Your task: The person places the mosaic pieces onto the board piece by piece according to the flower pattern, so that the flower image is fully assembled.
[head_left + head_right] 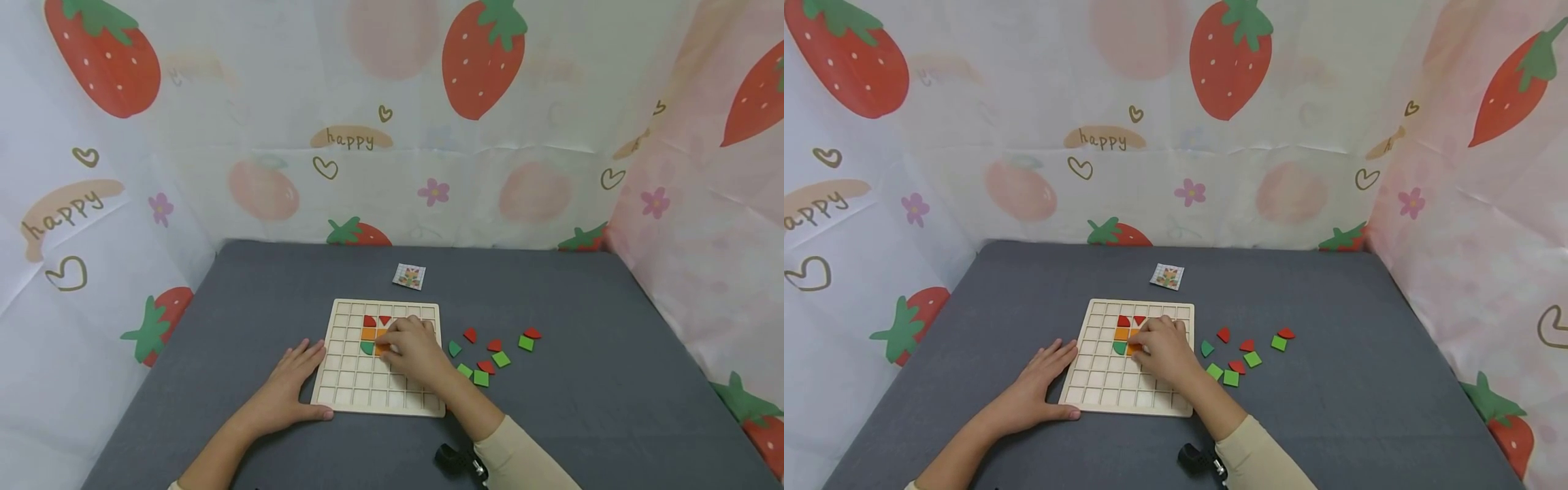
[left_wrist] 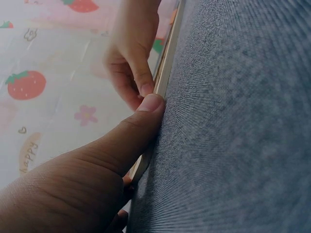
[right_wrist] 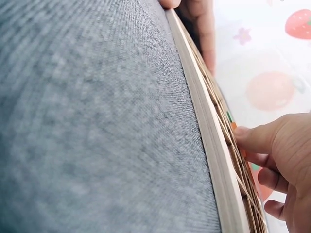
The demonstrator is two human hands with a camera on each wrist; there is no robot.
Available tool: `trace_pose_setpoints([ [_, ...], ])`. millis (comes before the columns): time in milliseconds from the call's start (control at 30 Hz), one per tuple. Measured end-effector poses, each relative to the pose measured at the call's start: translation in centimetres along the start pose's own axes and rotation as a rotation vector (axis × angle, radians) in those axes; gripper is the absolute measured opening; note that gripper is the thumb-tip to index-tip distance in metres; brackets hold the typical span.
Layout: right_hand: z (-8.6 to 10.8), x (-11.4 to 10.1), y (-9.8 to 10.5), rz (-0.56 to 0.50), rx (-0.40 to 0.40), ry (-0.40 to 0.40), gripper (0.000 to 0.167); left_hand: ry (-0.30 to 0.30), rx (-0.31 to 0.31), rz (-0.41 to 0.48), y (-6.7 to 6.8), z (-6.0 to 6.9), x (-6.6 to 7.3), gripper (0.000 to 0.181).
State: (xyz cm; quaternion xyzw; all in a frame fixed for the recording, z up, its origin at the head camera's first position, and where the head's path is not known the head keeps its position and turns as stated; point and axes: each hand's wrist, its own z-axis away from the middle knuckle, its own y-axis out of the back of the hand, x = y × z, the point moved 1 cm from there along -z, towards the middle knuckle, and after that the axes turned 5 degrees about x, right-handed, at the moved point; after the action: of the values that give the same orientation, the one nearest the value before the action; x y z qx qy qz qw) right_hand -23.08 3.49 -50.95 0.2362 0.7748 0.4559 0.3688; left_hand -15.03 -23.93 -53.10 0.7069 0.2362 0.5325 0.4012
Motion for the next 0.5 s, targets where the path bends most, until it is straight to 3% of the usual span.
trace_pose_setpoints([
  [500,-0.03,0.00,0.03,-0.031,0.006,-0.005,0.021,-0.004,0.001,-0.015,-0.09,0.04,-0.03,0.118],
])
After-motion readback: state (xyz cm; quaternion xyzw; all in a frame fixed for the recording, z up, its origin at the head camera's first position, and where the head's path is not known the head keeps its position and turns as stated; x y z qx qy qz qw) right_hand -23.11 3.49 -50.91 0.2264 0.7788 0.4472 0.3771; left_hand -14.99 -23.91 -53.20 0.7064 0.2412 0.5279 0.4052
